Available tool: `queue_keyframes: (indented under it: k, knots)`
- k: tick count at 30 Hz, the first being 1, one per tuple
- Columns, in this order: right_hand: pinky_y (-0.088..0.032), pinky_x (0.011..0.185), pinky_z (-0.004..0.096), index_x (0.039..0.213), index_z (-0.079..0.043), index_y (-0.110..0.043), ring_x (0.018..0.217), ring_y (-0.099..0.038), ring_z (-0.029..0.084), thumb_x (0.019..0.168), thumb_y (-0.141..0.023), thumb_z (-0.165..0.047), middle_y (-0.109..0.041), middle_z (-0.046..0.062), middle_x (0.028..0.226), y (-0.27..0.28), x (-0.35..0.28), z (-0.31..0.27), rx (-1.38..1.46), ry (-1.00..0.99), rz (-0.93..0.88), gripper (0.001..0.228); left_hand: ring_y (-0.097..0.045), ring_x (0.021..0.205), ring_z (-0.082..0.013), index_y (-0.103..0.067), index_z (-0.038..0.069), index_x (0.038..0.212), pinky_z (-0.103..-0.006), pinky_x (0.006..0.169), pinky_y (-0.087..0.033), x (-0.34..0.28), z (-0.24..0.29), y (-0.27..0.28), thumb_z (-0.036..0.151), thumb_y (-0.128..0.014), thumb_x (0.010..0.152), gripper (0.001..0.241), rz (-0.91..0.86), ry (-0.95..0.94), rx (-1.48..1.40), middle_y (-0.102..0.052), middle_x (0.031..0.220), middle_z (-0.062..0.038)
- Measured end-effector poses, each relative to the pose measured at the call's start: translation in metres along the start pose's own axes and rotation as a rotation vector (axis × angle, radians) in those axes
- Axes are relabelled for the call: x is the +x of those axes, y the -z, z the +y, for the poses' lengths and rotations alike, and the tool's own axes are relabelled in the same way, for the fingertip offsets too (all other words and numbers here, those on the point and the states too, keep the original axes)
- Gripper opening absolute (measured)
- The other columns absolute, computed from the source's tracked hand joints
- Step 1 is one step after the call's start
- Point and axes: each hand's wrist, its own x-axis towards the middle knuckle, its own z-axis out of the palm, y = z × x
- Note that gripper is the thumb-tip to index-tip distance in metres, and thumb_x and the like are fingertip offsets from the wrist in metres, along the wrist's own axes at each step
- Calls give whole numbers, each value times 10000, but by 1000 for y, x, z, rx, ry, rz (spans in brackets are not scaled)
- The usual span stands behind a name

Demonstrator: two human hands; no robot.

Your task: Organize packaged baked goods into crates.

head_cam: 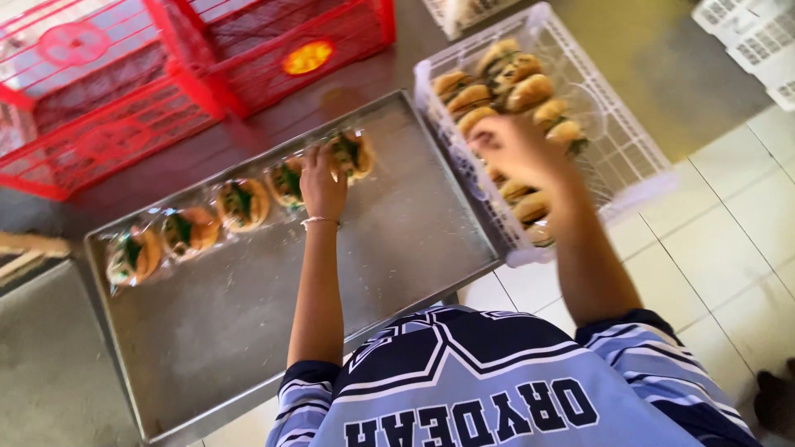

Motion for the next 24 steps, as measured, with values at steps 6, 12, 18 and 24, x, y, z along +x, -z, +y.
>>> queue_keyframes:
  k: [6, 12, 18, 24]
  knots:
    - [-568, 887, 474, 1082, -139, -755, 1005, -724, 355, 869, -700, -262, -775, 136, 972, -171, 79, 9, -16, 126, -23, 253, -350, 1498, -247, -432, 202, 1560, -605, 1211, -267, -32, -26, -17, 400, -742, 870, 783, -246, -71, 342, -422, 1616, -48]
    - [-579, 932, 508, 1328, 94, -542, 1136, -649, 479, 912, -678, -151, -566, 275, 1240, -277, 115, 28, 15, -178, 117, 502, -270, 1531, -230, -363, 167, 1578, -623, 1235, -179, -49, -24, -19, 414, -746, 888, 827, -331, -55, 362, -364, 1639, -78]
    - [-600, 645, 384, 1009, -49, -644, 819, -729, 326, 966, -725, -264, -631, 127, 920, -318, 138, 54, 348, -296, 321, 233, -250, 1538, -208, -316, 183, 1587, -618, 1240, -149, -57, -44, -32, 466, -714, 878, 862, -356, -60, 300, -316, 1650, -46]
    - [-472, 524, 386, 909, 4, -626, 673, -624, 240, 865, -776, -176, -576, 137, 755, -316, 125, 56, 658, -180, 339, 238, -391, 1447, -120, -490, 292, 1457, -560, 1201, -227, -69, -51, -29, 510, -611, 924, 588, -212, -99, 225, -476, 1520, 73]
